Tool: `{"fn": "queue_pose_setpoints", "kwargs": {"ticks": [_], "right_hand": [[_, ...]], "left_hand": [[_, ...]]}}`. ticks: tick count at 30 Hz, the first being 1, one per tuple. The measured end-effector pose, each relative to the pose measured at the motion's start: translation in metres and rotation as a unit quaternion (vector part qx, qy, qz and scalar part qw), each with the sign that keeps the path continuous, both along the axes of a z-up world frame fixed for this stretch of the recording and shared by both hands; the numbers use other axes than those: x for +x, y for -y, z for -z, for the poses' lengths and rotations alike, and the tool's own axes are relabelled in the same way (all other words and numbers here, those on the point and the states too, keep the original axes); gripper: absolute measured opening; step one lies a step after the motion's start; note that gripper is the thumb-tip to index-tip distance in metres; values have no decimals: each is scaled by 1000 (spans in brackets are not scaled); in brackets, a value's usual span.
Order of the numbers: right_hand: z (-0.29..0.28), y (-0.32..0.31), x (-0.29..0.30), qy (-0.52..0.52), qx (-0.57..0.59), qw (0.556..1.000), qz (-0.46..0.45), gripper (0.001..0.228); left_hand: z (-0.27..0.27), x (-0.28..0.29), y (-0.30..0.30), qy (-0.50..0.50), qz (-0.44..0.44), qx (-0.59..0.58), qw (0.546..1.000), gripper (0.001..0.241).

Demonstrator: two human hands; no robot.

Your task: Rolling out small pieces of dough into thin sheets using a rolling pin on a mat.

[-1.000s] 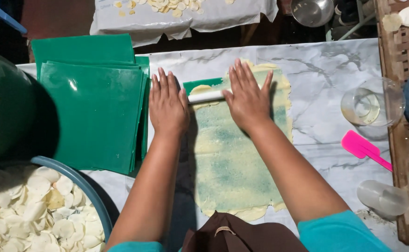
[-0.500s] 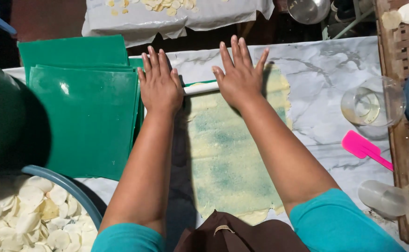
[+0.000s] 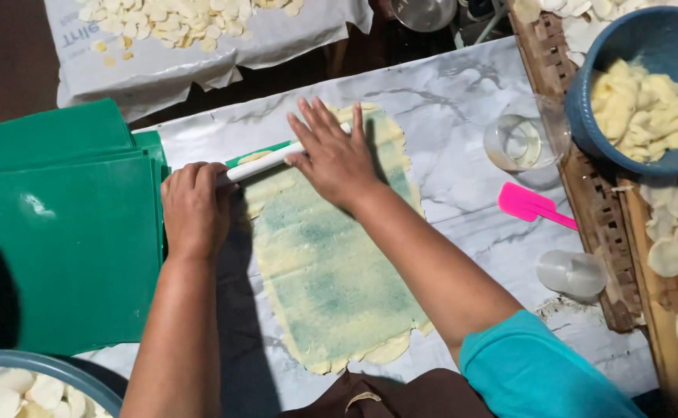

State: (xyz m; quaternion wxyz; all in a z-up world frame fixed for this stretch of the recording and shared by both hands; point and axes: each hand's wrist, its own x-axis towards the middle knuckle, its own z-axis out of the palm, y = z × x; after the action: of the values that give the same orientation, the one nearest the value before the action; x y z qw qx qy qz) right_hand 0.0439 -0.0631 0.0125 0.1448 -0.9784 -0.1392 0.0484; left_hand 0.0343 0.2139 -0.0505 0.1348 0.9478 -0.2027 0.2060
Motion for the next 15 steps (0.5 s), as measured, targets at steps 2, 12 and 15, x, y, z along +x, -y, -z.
{"fn": "queue_pose_setpoints", "kwargs": {"ticks": [2,12,15], "right_hand": [[11,4,-27,70,14,997,-12,67],[42,75,-52,90,88,989,82,41],[70,89,7,189,98,974,73,31]], "left_hand": [[1,-10,3,73,-25,41,996,40],[-7,-90,85,-48,-44,-66,996,32],[-9,-92,89,-66,-61,-84,992,33]]}}
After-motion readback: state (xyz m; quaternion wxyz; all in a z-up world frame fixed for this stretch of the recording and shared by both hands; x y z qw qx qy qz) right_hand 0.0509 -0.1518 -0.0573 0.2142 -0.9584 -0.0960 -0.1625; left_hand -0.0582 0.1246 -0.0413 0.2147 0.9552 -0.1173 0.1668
